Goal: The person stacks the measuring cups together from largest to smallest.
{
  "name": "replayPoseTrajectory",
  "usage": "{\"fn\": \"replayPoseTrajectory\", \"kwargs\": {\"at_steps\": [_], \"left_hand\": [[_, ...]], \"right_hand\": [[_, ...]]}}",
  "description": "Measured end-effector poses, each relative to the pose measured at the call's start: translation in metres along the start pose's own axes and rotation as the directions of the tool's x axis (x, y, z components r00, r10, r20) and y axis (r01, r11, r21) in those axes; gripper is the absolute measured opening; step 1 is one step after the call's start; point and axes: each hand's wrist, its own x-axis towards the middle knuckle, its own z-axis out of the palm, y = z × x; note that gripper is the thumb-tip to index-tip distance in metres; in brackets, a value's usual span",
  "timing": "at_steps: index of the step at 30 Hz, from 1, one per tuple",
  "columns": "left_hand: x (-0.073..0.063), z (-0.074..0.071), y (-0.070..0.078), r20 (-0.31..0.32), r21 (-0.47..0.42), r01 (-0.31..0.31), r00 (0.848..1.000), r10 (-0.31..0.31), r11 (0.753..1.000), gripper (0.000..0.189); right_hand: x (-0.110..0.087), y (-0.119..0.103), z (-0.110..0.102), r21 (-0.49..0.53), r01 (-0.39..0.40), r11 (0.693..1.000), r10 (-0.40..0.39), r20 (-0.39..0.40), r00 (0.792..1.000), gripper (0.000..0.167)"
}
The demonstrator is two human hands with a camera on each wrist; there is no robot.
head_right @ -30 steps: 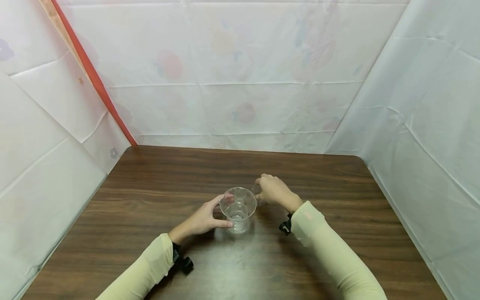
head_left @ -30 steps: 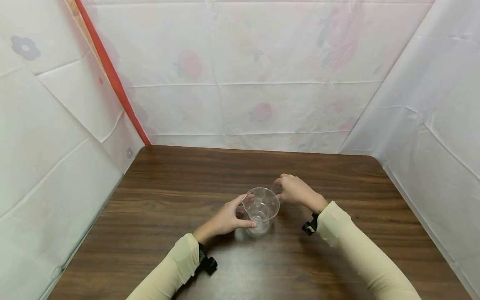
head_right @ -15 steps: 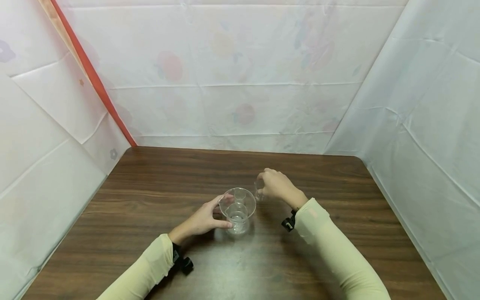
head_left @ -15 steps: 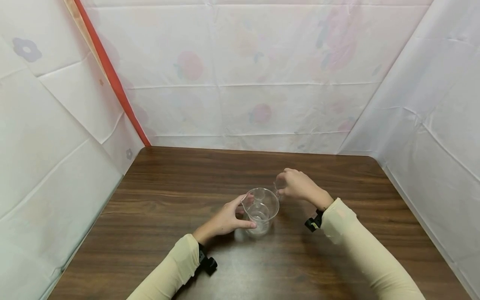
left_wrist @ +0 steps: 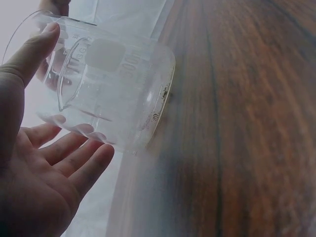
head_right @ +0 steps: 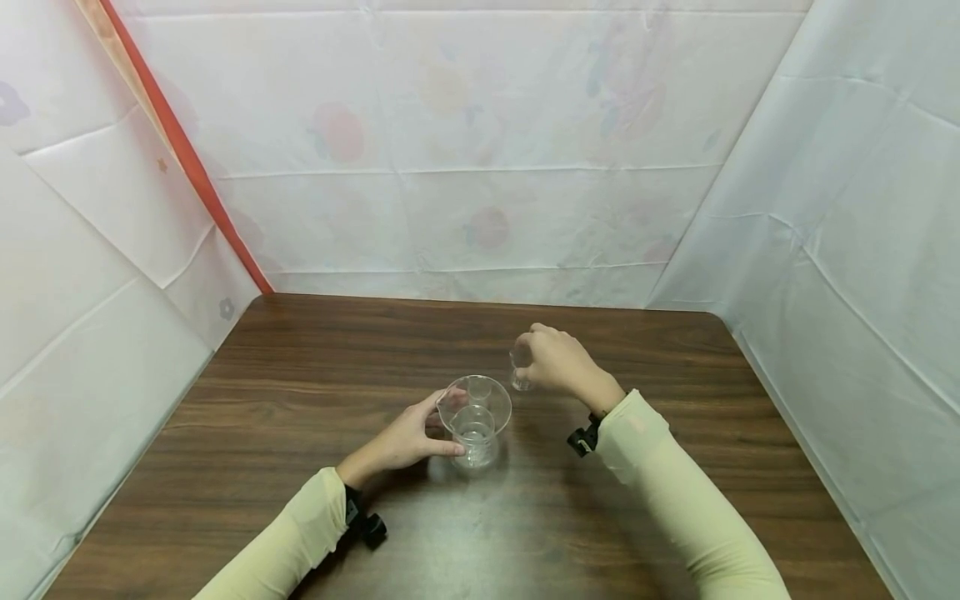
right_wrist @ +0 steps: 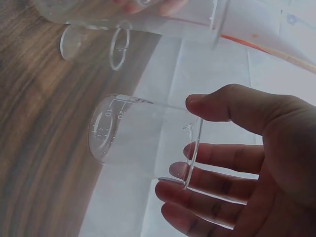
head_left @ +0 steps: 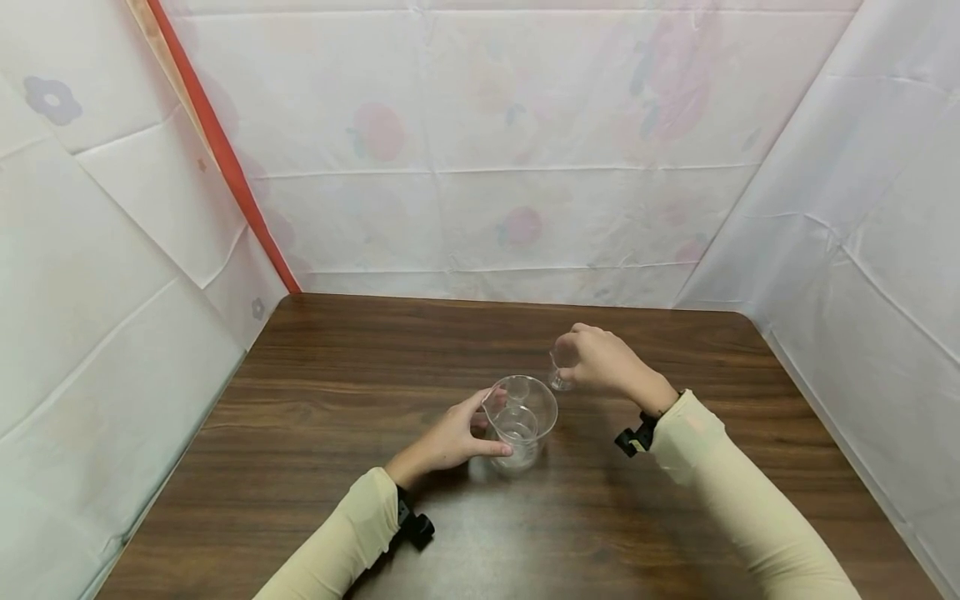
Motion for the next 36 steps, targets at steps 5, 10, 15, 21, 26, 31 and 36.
{"fn": "replayPoseTrajectory", "kwargs": {"at_steps": [5,10,15,21,26,31,36], "left_hand": [[0.0,0.0,0.0,-0.001,0.001,0.0,1.0,0.0,1.0,0.09],[0.0,0.0,0.0,0.003,-0.003,-0.004,1.0,0.004,1.0,0.09],[0.0,-0.001,-0.001,0.003,-0.008,-0.005,1.0,0.005,1.0,0.089],[-0.001,0.0,0.0,0.005,0.001,-0.004,1.0,0.004,1.0,0.091],[-0.001,0.001,0.0,0.003,0.0,0.002,1.0,-0.002,1.0,0.091],[0.0,0.001,-0.001,0.003,0.003,0.0,1.0,0.0,1.0,0.091],[0.0,0.001,-0.001,-0.004,0.018,0.004,1.0,-0.004,1.0,0.089]], "right_hand": [[0.001,0.0,-0.008,-0.025,0.015,1.0,-0.015,-0.012,1.0,0.037],[0.001,-0.001,-0.017,-0.056,0.03,0.998,-0.032,-0.026,0.999,0.04],[-0.002,-0.004,-0.024,-0.048,0.018,0.999,-0.019,-0.023,1.0,0.042],[-0.006,-0.01,-0.029,-0.053,0.029,0.998,-0.031,-0.045,0.999,0.046],[-0.007,-0.013,-0.032,-0.067,0.046,0.997,-0.051,-0.066,0.997,0.046],[-0.009,-0.014,-0.037,-0.068,0.043,0.997,-0.048,-0.067,0.997,0.043],[-0.012,-0.015,-0.041,-0.062,0.05,0.997,-0.055,-0.073,0.996,0.043]]}}
